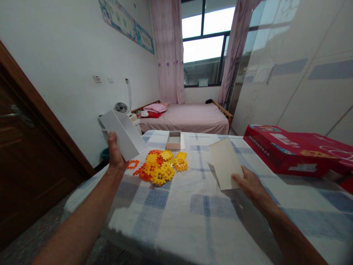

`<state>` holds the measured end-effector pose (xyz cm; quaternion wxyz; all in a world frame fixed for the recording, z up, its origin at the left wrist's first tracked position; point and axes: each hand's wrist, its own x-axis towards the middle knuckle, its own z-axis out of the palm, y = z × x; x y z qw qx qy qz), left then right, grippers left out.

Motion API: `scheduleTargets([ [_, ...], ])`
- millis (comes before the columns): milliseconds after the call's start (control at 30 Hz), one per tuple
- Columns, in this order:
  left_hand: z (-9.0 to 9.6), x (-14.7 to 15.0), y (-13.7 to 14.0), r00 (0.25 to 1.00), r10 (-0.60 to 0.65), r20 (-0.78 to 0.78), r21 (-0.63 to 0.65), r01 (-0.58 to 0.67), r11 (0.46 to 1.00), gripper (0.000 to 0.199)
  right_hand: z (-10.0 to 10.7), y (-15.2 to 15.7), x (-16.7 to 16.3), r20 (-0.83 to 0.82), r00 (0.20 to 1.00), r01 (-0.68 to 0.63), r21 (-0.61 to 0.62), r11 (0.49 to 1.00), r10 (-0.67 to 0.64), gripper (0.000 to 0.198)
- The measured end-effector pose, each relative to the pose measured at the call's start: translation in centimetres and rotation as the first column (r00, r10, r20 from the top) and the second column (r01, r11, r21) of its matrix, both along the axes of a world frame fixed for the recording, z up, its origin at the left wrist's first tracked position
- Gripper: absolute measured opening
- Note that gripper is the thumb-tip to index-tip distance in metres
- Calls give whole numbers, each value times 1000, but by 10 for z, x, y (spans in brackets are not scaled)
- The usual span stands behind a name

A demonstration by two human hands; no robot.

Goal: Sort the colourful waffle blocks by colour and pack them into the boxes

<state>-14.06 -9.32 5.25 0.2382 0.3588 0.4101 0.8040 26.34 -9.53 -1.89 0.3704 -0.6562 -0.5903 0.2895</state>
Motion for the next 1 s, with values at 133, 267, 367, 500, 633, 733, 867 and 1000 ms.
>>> scheduleTargets([
  [133,-3,48,0,924,-287,252,7,295,955,48,-2,7,-2,-258,966,-12,-13,1000,9,24],
  [267,-23,108,2,736,-537,412,-87,618,781,57,-1,28,-12,-361,932,-23,-108,994,-18,14],
  [367,-45,140,2,514,-661,547,-67,814,577,65,0,53,-23,-448,894,-57,-164,985,-23,14],
  [500,-72,155,-3,259,-712,653,32,929,368,68,6,100,-46,-487,873,-104,-149,983,19,10],
  [633,-86,155,-6,228,-626,746,-15,945,326,65,13,135,-70,-447,895,-64,-123,990,3,19],
  [733,-88,157,-6,277,-589,760,-25,917,399,61,16,120,-77,-399,917,-26,-108,994,-19,37],
  [867,-88,165,-4,310,-619,721,-1,895,446,63,20,47,-77,-339,916,-255,-81,964,214,69],
  [1000,-92,173,-4,435,-639,635,-61,852,520,60,23,-19,-82,-138,918,-381,-47,923,372,94],
])
